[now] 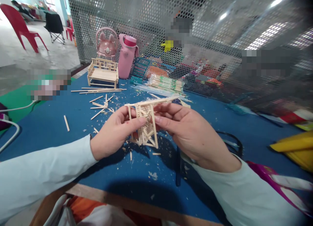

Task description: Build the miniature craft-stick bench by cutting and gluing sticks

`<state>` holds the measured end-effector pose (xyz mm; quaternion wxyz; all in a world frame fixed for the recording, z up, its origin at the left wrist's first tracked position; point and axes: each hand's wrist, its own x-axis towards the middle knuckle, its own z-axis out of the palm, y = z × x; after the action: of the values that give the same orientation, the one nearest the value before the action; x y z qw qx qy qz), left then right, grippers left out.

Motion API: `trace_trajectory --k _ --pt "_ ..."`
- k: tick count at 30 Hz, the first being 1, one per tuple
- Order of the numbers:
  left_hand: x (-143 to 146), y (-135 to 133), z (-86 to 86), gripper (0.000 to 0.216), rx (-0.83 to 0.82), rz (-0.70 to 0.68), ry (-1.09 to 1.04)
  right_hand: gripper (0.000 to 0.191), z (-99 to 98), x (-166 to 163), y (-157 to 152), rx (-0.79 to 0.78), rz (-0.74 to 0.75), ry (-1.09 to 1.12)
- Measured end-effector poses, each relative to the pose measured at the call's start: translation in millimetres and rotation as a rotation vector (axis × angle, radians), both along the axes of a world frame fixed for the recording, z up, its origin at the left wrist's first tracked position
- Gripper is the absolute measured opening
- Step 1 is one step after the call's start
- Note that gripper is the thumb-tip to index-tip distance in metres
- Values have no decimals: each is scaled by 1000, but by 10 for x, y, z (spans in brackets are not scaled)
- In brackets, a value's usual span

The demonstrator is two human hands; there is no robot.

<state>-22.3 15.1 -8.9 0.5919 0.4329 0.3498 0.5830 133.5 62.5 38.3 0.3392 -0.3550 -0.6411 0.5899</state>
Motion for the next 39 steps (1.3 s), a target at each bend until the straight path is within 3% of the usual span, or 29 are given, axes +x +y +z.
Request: trace_trajectory --k 8,13,25,30,39 --pt "34 -1 45 40 -24 21 -40 22 -2 -41 -37 -20 19 19" --pt "38 -7 83 36 -41 32 -49 25 9 -38 -60 -103 38 38" --pt "31 -10 82 34 -33 91 42 24 -11 -66 -43 -28 26 49" --pt "25 -18 66 32 -4 69 56 18 10 -64 -54 -104 60 85" --pt "25 -13 67 30 -24 80 44 26 81 -70 -81 -272 36 144"
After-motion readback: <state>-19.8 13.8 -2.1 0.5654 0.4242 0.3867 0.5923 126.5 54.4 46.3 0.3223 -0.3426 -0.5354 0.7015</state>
